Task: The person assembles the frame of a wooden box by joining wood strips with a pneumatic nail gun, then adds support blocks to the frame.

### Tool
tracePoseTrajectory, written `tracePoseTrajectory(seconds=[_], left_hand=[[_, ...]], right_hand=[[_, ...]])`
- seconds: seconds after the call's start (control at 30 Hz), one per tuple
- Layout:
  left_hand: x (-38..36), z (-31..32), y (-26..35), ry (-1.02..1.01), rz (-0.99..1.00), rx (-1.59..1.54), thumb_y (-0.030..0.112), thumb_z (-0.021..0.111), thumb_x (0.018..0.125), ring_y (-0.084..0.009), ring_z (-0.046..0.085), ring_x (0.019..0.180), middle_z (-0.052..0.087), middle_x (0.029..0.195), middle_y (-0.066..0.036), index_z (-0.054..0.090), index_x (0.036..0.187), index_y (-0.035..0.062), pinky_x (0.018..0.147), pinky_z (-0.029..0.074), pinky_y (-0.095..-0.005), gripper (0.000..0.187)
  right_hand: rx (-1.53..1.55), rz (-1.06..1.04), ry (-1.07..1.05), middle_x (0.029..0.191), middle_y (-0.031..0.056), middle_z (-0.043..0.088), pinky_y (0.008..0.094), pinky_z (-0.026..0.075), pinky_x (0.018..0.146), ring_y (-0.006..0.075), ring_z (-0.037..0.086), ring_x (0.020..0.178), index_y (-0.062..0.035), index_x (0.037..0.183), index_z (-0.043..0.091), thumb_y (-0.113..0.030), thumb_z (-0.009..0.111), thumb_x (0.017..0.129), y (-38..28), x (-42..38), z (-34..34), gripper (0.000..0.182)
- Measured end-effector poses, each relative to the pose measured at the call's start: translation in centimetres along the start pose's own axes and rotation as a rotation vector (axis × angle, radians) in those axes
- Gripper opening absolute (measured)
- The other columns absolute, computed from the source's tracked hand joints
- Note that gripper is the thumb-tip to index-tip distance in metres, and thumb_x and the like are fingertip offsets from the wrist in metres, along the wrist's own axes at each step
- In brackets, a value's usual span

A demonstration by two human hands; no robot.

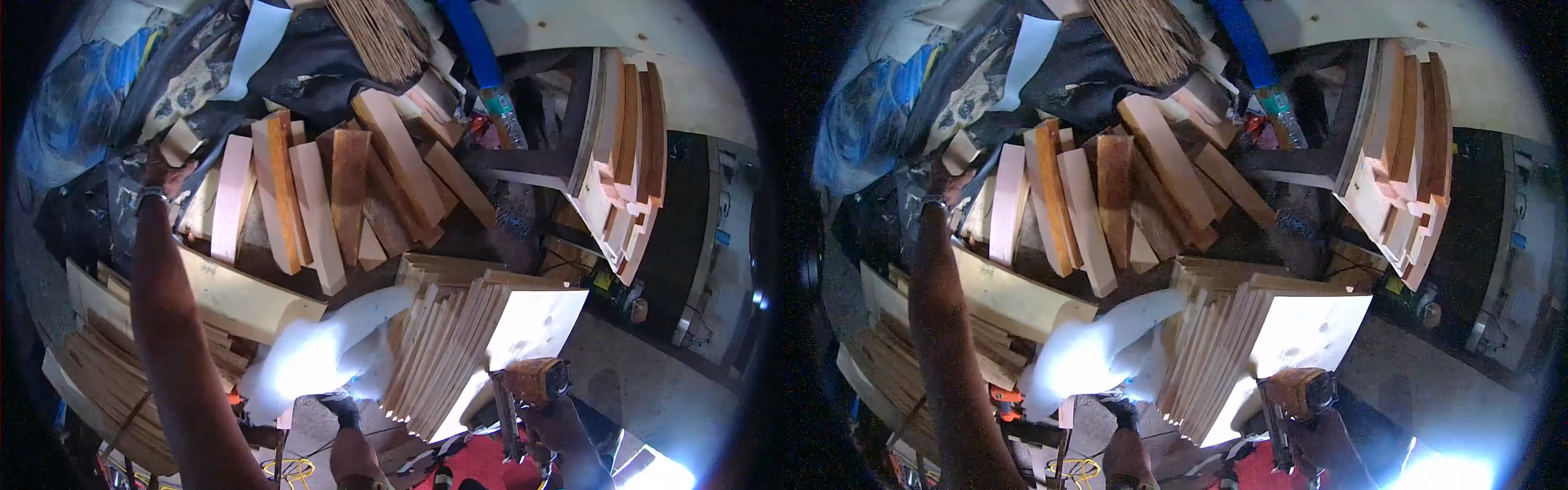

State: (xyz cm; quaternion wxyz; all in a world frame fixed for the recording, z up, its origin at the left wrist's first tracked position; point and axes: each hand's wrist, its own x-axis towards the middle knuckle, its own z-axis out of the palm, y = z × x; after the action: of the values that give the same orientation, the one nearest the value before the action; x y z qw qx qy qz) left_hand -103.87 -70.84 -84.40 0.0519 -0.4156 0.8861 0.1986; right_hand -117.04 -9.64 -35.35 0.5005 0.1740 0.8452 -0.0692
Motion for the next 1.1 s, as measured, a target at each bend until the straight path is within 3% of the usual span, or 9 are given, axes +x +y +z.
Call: tracePoseTrajectory(seconds=[0.13, 0.27, 0.3, 0.4, 0.47, 0.53, 0.67, 0.77, 1.1], left_hand=[[-0.5, 1.1, 0.9, -0.001, -0.211, 0.292, 0.055, 0.079, 0.068, -0.0361, 0.052, 0.125, 0.051, 0.138, -0.022, 0.032, 0.148, 0.008, 0.11, 0.033, -0.0541, 0.104], [-4.6, -1.8, 15.1, 0.667, 0.172, 0.095, 0.042, 0.077, 0.066, -0.0364, 0.059, 0.103, 0.062, 0.108, -0.018, 0.054, 0.132, 0.0062, 0.087, 0.048, -0.0506, 0.078], [-4.8, 0.2, 17.9, 0.744, 0.439, 0.014, 0.026, 0.075, 0.077, -0.0372, 0.06, 0.104, 0.064, 0.116, -0.016, 0.062, 0.121, 0.0056, 0.086, 0.047, -0.0481, 0.051], [-6.7, 0.8, 35.6, 0.318, 0.669, -0.415, 0.016, 0.068, 0.084, -0.0387, 0.058, 0.109, 0.061, 0.12, -0.02, 0.059, 0.125, 0.0061, 0.095, 0.046, -0.0482, 0.043], [-6.0, 2.2, 44.4, 0.392, 0.787, -0.535, 0.02, 0.062, 0.089, -0.0402, 0.057, 0.111, 0.061, 0.123, -0.021, 0.057, 0.125, 0.0055, 0.094, 0.048, -0.0467, 0.04], [-4.2, 8.4, 48.1, 0.21, 0.49, -0.441, 0.025, 0.052, 0.095, -0.0392, 0.058, 0.113, 0.061, 0.126, -0.022, 0.054, 0.129, 0.0048, 0.095, 0.049, -0.0446, 0.04], [-4.1, 11.5, 47.8, 0.329, 0.228, -0.479, 0.016, 0.049, 0.088, -0.0316, 0.054, 0.117, 0.055, 0.13, -0.01, 0.058, 0.116, 0.0107, 0.09, 0.049, -0.0459, 0.029], [-4.7, 9.0, 46.6, 0.301, 0.448, -0.074, 0.017, 0.047, 0.091, -0.0279, 0.049, 0.124, 0.055, 0.128, -0.008, 0.057, 0.114, 0.0103, 0.091, 0.048, -0.0455, 0.026], [-5.8, 3.4, 39.6, 0.068, 0.49, -0.161, 0.008, 0.045, 0.092, -0.0284, 0.042, 0.137, 0.046, 0.146, -0.011, 0.053, 0.124, 0.0126, 0.102, 0.049, -0.0403, 0.033]], right_hand=[[0.004, 0.007, -0.015, 0.077, 0.0083, 0.064, 0.035, 0.049, 0.061, 0.0189, 0.062, 0.07, -0.0051, 0.106, 0.063, -0.033, 0.07, 0.086, -0.3, 0.5, 0.2, 0.035], [0.02, -0.012, -0.02, 0.079, 0.01, 0.065, 0.036, 0.05, 0.063, 0.0205, 0.063, 0.072, -0.005, 0.108, 0.062, -0.035, 0.07, 0.086, -0.2, 0.5, -0.2, 0.037], [0.021, -0.017, -0.024, 0.08, 0.0104, 0.065, 0.0363, 0.05, 0.064, 0.0209, 0.064, 0.073, -0.005, 0.108, 0.062, -0.035, 0.07, 0.086, 0.0, 0.4, -0.3, 0.038], [0.006, -0.035, -0.033, 0.081, 0.0116, 0.066, 0.037, 0.051, 0.066, 0.0222, 0.065, 0.075, -0.0049, 0.11, 0.062, -0.036, 0.07, 0.086, 0.6, 0.2, -0.7, 0.04], [-0.014, -0.051, -0.034, 0.082, 0.0124, 0.066, 0.0376, 0.051, 0.067, 0.023, 0.065, 0.077, -0.0049, 0.111, 0.061, -0.037, 0.07, 0.086, 1.0, 0.1, -0.8, 0.042], [-0.047, -0.062, -0.032, 0.083, 0.0132, 0.067, 0.0381, 0.052, 0.068, 0.0238, 0.066, 0.078, -0.0049, 0.112, 0.061, -0.038, 0.07, 0.086, 1.4, 0.0, -1.2, 0.043], [-0.092, -0.053, -0.036, 0.086, 0.0148, 0.068, 0.0391, 0.053, 0.07, 0.0255, 0.067, 0.081, -0.0048, 0.114, 0.061, -0.04, 0.07, 0.086, 1.9, 0.4, -1.8, 0.046], [-0.087, -0.066, -0.053, 0.087, 0.016, 0.069, 0.0399, 0.053, 0.072, 0.0267, 0.068, 0.083, -0.0048, 0.116, 0.06, -0.041, 0.07, 0.086, 2.2, 0.8, -1.7, 0.048], [-0.166, -0.105, -0.047, 0.093, 0.0201, 0.071, 0.0424, 0.055, 0.078, 0.0308, 0.071, 0.09, -0.0046, 0.122, 0.059, -0.046, 0.07, 0.086, 2.6, -0.8, -0.2, 0.055]])
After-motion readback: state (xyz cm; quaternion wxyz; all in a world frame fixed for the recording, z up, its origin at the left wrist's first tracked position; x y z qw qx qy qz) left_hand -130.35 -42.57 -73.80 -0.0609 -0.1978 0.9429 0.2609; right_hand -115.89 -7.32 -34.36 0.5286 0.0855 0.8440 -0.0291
